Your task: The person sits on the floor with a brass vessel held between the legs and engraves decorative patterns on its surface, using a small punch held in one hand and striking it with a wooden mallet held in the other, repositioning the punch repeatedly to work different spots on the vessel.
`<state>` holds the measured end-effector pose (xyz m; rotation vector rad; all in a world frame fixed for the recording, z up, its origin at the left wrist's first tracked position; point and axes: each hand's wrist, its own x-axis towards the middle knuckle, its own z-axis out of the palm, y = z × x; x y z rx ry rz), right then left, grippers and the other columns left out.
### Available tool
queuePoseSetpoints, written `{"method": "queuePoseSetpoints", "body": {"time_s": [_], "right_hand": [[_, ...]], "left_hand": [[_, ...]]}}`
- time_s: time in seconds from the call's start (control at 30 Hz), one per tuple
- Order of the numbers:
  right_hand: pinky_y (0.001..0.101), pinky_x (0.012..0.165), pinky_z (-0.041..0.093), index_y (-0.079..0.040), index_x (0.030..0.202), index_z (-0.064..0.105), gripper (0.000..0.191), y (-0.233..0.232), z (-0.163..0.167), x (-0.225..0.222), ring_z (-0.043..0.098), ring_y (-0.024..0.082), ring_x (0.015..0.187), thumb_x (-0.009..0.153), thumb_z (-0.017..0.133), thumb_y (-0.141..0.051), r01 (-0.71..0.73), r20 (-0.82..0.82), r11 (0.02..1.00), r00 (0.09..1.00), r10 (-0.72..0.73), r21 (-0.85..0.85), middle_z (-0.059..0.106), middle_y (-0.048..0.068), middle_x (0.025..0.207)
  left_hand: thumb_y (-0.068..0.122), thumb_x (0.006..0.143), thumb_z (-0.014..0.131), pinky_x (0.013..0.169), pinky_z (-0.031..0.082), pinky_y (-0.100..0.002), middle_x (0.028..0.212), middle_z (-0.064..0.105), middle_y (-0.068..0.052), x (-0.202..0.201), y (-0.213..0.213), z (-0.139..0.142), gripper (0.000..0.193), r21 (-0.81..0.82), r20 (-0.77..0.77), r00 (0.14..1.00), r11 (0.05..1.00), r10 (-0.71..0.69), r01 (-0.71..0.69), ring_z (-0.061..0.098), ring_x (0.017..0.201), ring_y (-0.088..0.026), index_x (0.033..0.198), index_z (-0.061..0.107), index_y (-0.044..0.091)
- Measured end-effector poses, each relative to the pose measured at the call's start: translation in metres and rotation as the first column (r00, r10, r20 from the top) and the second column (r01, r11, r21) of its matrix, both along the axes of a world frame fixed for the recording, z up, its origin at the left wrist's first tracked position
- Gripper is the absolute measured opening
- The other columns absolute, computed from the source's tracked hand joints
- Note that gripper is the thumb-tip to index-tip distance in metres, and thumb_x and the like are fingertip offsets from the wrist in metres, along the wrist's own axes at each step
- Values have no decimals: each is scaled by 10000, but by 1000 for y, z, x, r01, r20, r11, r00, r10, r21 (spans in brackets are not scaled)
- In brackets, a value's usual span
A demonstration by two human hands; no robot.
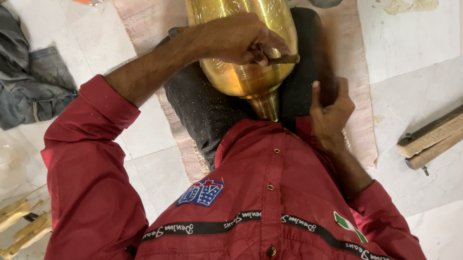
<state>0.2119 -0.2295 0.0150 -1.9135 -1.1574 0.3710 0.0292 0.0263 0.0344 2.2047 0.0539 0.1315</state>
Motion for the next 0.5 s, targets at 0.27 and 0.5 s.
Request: {"method": "queuePoseSetpoints", "body": {"time_s": [0.27, 0.5], "right_hand": [[319, 695, 508, 13, 1115, 591, 212, 3, -8, 5, 602, 160, 781, 1076, 731, -142, -6, 5, 1000, 1000, 6, 5, 654, 140, 884], [316, 719, 516, 10, 1122, 596, 200, 0, -16, 2, 616, 155, 814, 1054, 747, -103, 45, -53, 997, 998, -42, 63, 643, 120, 916]], "left_hand": [[94, 936, 730, 622, 625, -321, 1020, 794, -99, 3, -2, -9, 407, -38, -28, 999, 999, -21, 20, 764, 734, -143, 1338, 680, 121], [163, 907, 772, 592, 579, -307, 871, 801, -75, 3, -1, -5, 425, 33, -13, 999, 999, -41, 42, 726, 654, -114, 1324, 691, 138]]}}
